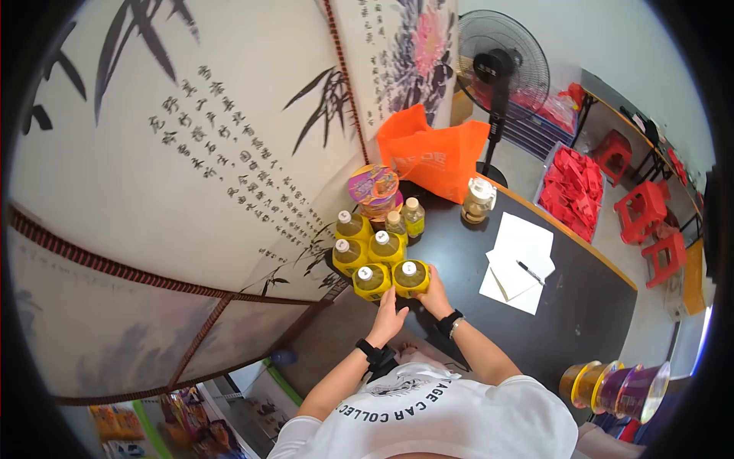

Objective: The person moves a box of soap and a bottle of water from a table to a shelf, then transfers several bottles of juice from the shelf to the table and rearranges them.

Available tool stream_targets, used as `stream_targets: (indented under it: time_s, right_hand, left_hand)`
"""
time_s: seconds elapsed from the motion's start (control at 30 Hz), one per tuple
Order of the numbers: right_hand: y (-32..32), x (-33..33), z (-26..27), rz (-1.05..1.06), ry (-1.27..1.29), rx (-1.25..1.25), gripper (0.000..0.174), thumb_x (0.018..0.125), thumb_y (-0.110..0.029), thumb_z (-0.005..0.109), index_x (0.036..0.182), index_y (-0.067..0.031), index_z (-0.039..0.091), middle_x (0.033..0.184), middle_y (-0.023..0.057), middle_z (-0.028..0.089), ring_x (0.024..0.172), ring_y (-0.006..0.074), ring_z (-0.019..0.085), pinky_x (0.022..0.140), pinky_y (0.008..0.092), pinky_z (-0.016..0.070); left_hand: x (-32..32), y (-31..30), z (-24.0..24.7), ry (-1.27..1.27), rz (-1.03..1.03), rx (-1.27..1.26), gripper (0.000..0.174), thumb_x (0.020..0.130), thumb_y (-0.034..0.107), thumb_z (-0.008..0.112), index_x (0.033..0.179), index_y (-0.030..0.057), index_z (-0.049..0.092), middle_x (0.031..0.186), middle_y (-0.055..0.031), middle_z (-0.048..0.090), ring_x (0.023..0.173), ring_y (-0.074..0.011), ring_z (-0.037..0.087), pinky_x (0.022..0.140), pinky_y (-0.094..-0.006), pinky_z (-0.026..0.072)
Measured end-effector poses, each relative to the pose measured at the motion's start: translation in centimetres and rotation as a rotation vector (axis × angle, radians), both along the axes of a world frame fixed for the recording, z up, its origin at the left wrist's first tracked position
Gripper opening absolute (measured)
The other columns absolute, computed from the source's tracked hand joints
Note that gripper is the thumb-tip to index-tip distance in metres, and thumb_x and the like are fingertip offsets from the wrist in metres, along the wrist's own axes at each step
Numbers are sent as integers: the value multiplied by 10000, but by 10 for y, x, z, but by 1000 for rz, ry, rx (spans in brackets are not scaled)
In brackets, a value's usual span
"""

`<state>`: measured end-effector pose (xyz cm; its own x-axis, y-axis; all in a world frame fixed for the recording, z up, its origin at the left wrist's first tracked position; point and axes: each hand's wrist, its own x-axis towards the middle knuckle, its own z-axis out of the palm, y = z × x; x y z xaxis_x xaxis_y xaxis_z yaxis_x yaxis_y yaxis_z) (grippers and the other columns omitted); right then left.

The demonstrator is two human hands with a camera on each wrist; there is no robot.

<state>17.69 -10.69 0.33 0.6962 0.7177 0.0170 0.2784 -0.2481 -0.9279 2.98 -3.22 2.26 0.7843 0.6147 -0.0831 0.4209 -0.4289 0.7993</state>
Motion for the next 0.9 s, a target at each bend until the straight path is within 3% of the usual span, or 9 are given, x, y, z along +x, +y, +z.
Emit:
stream_targets:
  time_s: [0.07, 0.1, 0.2, 0.27, 0.33, 0.37, 0.53, 0.8, 0.9]
  right_hand:
    - [-16, -8, -16, -35, -98, -82, 873, 622, -103, 775, 1311, 21, 254, 1197, 261, 492, 1148, 367, 480, 952, 373, 396]
    - [-23, -9, -34, -32, -54, -145, 827, 636, -155, 774, 1288, 16, 294, 1174, 249, 505, 1118, 357, 499, 920, 386, 410]
    - [-48, -19, -36, 196, 100, -455, 482, 656, -231, 774, 1005, 26, 564, 856, 156, 619, 765, 259, 589, 698, 336, 485]
    - [-59, -31, -47, 445, 313, -481, 487, 704, -261, 752, 1046, 42, 583, 920, 105, 642, 792, 170, 590, 708, 316, 487]
    - [-56, -48, -32, 603, 335, -549, 504, 724, -286, 740, 1067, 45, 575, 961, 118, 637, 863, 187, 588, 765, 312, 478]
    - [-41, -66, -47, 725, 142, -537, 518, 738, -301, 729, 1092, 38, 562, 988, 134, 633, 900, 206, 593, 794, 315, 472]
    - [31, -133, 28, 1013, -57, -422, 474, 766, -326, 691, 1055, 34, 583, 993, 182, 643, 912, 284, 632, 792, 337, 490]
    - [125, -307, 79, 1504, -275, -157, 464, 771, -311, 703, 1087, 5, 577, 993, 171, 645, 913, 272, 635, 793, 346, 494]
    - [145, -394, 142, 1679, -343, 64, 481, 788, -310, 688, 1132, 3, 565, 1040, 182, 634, 964, 263, 623, 829, 339, 483]
  left_hand:
    - [-7, 1, 3, -8, 31, -28, 670, 808, 97, 620, 1369, -20, 272, 1353, -186, 352, 1128, -271, 485, 906, -323, 433]
    - [-11, 2, 3, -13, 44, -58, 665, 804, 113, 628, 1362, -18, 291, 1343, -186, 372, 1127, -273, 485, 904, -326, 433]
    - [-34, 6, 2, -72, 37, -64, 576, 804, 120, 638, 1312, 2, 392, 1277, -163, 459, 1041, -256, 534, 880, -336, 453]
    - [-54, 5, 16, -87, 57, -174, 523, 816, 136, 635, 1284, 17, 433, 1254, -157, 481, 1009, -244, 552, 869, -337, 462]
    - [-79, 0, 11, -59, 87, -268, 475, 835, 167, 625, 1263, 37, 465, 1226, -158, 506, 995, -243, 567, 859, -338, 470]
    - [-103, 6, 9, -47, 167, -286, 456, 845, 185, 619, 1256, 48, 477, 1212, -158, 519, 994, -247, 575, 855, -340, 475]
    - [-171, 4, 26, -167, 393, -257, 411, 868, 193, 586, 1242, 50, 492, 1220, -145, 528, 1009, -249, 591, 846, -337, 481]
    - [-355, -16, 87, -414, 889, -36, 319, 881, 120, 554, 1182, 18, 538, 1153, -103, 564, 972, -186, 598, 819, -295, 487]
    - [-436, -40, 130, -477, 1081, 184, 282, 851, 70, 573, 1125, 3, 574, 1118, -107, 576, 963, -179, 595, 816, -290, 486]
